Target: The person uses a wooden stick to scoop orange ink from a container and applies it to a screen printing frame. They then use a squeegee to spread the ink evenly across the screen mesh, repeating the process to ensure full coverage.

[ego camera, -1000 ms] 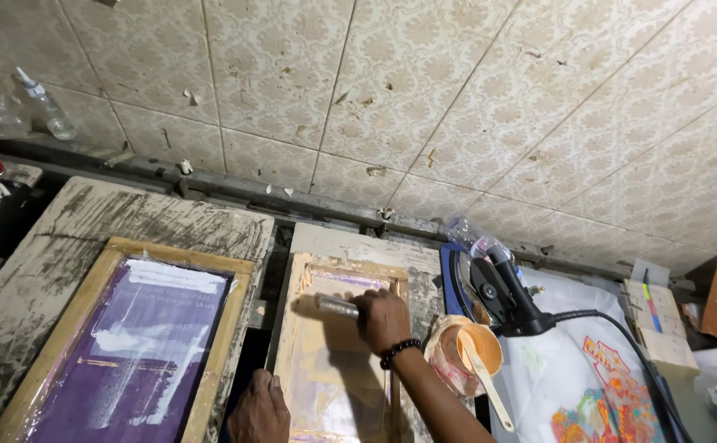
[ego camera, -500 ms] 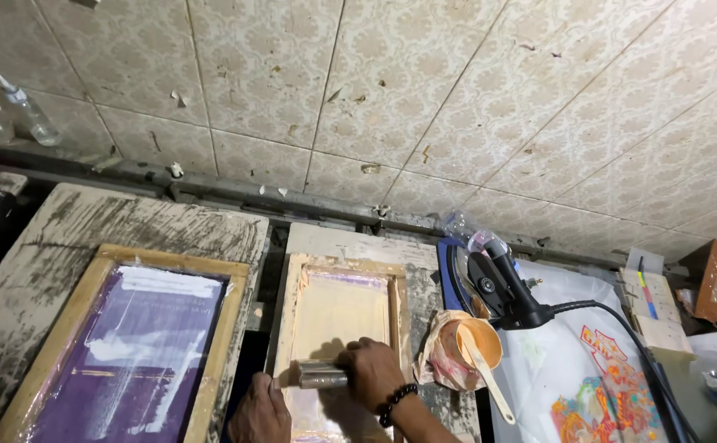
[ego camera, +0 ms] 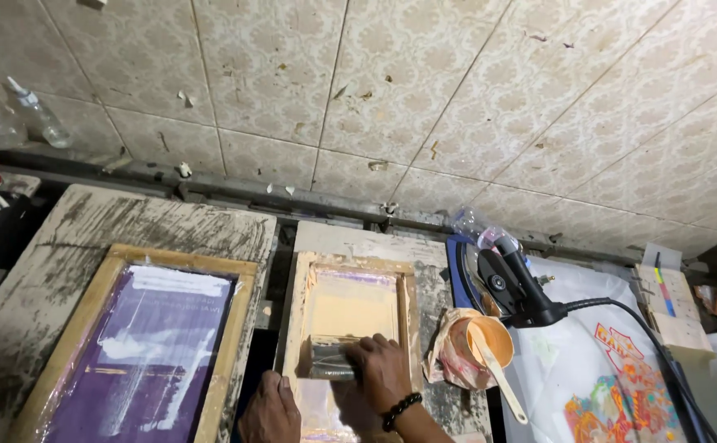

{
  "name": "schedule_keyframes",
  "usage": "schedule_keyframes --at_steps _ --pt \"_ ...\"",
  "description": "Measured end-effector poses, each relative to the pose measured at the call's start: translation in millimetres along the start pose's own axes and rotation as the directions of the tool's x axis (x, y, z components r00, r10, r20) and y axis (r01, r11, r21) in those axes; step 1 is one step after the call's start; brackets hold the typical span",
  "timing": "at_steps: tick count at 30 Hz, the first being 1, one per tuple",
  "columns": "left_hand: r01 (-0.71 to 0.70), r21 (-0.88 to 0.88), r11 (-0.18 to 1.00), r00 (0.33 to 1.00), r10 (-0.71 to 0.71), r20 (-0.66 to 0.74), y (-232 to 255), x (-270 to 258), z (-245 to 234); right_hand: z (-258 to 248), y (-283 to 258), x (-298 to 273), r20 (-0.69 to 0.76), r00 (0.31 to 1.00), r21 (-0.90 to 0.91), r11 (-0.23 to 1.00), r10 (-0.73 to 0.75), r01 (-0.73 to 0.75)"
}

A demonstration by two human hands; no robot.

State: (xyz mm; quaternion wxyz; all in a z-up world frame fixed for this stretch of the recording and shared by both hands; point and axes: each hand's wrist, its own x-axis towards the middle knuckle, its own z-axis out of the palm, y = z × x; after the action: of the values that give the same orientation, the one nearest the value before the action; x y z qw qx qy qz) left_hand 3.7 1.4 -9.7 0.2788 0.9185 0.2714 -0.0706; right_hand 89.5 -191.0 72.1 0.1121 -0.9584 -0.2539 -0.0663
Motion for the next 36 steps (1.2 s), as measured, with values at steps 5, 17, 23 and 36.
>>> schedule_keyframes --at_steps 5,17,23,36 --pt "0.038 0.010 0.999 0.995 -0.039 0.092 -0.4 4.5 5.0 -32.2 26.1 54.1 0.092 0.990 -0.052 0.993 0.109 -0.104" --pt "-0.058 -0.050 0.997 0.998 0.058 -0.012 0.5 -9.1 -5.6 -14.1 24.7 64.0 0.213 0.952 -0.088 0.975 0.220 -0.205" --pt "-0.079 -0.046 0.996 0.993 0.074 -0.094 1.4 -13.2 -5.6 -33.3 0.3 9.2 0.091 0.990 0.086 0.992 -0.103 0.095" --pt "-0.060 -0.043 0.997 0.998 0.059 -0.025 4.7 -5.2 -7.8 41.8 4.5 -16.2 -0.062 0.996 -0.095 0.993 0.068 -0.074"
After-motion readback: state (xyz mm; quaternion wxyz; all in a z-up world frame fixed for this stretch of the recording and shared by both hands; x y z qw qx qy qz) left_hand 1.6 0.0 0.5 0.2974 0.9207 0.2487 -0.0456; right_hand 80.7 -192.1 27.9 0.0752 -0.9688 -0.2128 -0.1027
